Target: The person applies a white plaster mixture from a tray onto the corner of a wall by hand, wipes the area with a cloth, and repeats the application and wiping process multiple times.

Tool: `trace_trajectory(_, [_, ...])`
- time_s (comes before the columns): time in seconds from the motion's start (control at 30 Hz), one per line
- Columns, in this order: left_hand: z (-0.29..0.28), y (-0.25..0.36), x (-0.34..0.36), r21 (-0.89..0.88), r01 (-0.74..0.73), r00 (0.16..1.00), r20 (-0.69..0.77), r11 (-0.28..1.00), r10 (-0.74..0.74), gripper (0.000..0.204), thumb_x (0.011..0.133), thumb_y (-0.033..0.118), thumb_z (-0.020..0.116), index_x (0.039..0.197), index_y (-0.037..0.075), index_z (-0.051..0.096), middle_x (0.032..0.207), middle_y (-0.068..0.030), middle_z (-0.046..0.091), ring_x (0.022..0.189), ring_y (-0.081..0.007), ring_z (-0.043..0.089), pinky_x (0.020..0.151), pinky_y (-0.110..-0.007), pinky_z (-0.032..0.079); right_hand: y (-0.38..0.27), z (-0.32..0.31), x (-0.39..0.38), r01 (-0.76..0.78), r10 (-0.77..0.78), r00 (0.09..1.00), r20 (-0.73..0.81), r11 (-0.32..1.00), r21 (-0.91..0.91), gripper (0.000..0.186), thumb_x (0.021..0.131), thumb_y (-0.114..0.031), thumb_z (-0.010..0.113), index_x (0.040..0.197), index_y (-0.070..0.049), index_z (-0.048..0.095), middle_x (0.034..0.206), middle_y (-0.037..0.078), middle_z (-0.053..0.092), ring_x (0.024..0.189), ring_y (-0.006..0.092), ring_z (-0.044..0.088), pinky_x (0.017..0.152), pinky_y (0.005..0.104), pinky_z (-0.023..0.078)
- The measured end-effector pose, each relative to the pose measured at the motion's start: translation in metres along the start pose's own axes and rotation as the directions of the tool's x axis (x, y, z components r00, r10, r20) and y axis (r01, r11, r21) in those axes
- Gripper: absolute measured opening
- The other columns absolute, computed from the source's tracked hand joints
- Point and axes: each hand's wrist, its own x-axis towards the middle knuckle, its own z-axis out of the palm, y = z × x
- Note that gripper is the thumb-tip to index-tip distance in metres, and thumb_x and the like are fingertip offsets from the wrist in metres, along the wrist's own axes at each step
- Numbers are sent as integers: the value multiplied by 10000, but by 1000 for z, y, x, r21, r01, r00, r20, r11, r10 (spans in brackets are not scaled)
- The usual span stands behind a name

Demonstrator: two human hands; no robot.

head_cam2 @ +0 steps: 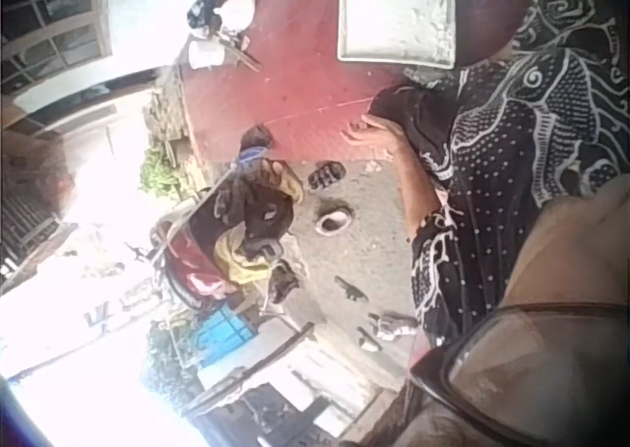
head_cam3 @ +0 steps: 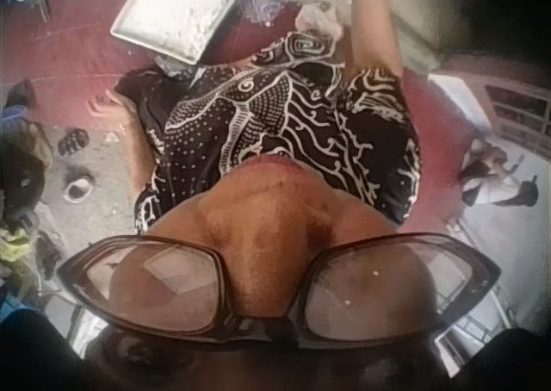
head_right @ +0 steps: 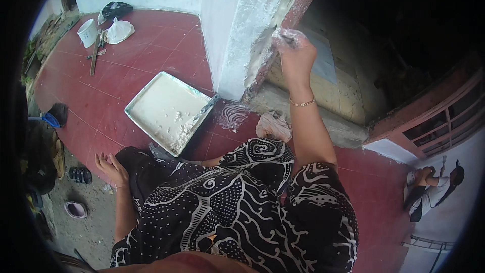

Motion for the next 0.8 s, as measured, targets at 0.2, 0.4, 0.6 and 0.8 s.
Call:
trace_trajectory(0.2, [-3,5,-2,-39,15,1000,-23,999,-16,466,973,243,497,1279,-90,386,1450,-256,243,1277,-389,373,1039,-450,353,-123,-10,117,612,-765,644,-12,524,-592,128,756,-37,636,853,17,699,881,115,682,769,265,658,711,294,517])
trace_trajectory(0.4, [-3,5,-1,-131,60,997,-32,989,-65,451,969,245,505,1263,-85,417,1449,-271,242,1295,-404,346,1050,-458,339,-164,-7,159,702,-841,412,350,48,-710,105,762,26,566,844,12,631,856,168,602,880,342,592,783,389,502])
trace_trajectory(0.6, [-2,7,-1,-145,105,994,-8,984,-107,468,970,251,506,1282,-81,402,1455,-252,237,1243,-381,416,999,-443,400,-145,-13,181,600,-612,466,640,-313,-736,91,782,-27,589,846,-18,654,903,111,630,874,274,636,729,350,548])
trace_trajectory(0.8, [-5,10,-1,-140,103,994,-10,985,-106,472,968,251,510,1297,-69,399,1458,-238,236,1105,-355,526,938,-435,449,-132,-11,191,634,-490,535,689,-306,-710,76,779,-49,545,774,-31,618,926,100,594,923,283,604,753,375,542])
